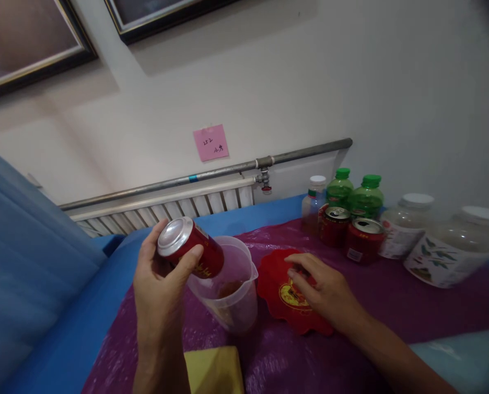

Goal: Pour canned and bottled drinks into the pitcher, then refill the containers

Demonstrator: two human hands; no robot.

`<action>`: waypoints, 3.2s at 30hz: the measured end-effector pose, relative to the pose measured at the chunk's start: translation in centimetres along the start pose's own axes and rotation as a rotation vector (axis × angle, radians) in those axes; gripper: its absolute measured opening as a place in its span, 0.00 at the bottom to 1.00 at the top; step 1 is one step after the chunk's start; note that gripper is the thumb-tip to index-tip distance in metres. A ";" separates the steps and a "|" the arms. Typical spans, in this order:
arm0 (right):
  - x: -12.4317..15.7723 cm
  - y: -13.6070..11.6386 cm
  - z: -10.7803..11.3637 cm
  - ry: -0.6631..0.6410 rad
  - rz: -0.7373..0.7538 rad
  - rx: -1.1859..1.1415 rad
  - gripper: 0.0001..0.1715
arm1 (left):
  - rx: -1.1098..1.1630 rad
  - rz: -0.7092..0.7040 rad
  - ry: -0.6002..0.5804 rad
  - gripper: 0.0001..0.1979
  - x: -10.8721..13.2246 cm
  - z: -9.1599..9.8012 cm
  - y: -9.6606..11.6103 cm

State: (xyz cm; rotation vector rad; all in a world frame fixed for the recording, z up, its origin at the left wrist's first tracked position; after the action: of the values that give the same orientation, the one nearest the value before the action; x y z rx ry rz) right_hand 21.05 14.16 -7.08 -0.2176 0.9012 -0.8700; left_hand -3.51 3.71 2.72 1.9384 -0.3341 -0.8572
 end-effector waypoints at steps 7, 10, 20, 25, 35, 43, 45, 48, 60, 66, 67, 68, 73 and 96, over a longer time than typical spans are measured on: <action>0.0 -0.1 0.1 0.003 0.008 0.010 0.11 | 0.004 -0.015 0.003 0.35 0.1 -0.1 0.0; 0.0 0.0 0.1 0.000 0.014 0.015 0.11 | -0.001 -0.011 0.006 0.34 0.2 -0.2 0.0; 0.1 0.1 0.0 -0.014 0.008 0.008 0.12 | -0.044 -0.024 0.008 0.34 0.2 -0.1 0.3; 0.1 -0.1 0.1 -0.014 0.017 0.009 0.12 | -0.040 -0.034 -0.014 0.34 0.2 -0.2 0.3; 0.2 -0.1 -0.1 -0.035 0.021 -0.001 0.12 | -0.058 -0.225 0.035 0.30 1.2 -0.2 2.0; 0.2 0.0 -0.2 -0.030 0.047 0.003 0.12 | -0.021 -0.151 0.035 0.28 0.4 0.2 1.6; 0.2 0.0 -0.3 -0.036 0.046 0.004 0.12 | 0.024 -0.142 0.046 0.29 0.3 0.2 1.4; 0.2 0.0 -0.3 -0.045 0.047 0.008 0.12 | 0.077 -0.114 0.061 0.30 0.2 0.2 1.2; 0.2 0.1 -0.4 -0.044 0.058 0.003 0.13 | 0.109 -0.202 0.001 0.29 0.5 0.0 1.2; 0.3 0.1 -0.3 -0.016 0.088 0.015 0.12 | -0.048 -0.152 -0.023 0.33 0.0 0.0 0.7; 0.3 0.1 -0.3 -0.013 0.092 0.020 0.12 | -0.025 -0.159 -0.009 0.32 0.0 0.0 0.7; 0.3 0.2 -0.3 -0.011 0.098 0.024 0.12 | -0.006 -0.171 0.008 0.31 -0.1 0.1 0.7; 0.4 0.3 -0.5 -0.026 0.117 0.030 0.12 | -0.027 -0.143 0.023 0.33 -0.3 0.2 0.5; 0.2 0.3 -0.5 -0.041 0.095 0.009 0.13 | -0.654 0.233 -0.253 0.44 0.6 7.1 2.5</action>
State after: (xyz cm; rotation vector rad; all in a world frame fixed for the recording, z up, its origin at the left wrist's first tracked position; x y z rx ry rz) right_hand 20.92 14.30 -7.65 -0.1825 0.8627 -0.7790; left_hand -7.67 -2.58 2.50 1.1669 -0.3642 -0.9158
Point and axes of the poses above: each hand's wrist, its own x-axis away from the middle knuckle, its own z-axis out of the back of the hand, y = z × x, the point moved 5 cm from there along -x, towards the middle knuckle, and after that the axes turned 9 degrees about x, right-handed, at the moved point
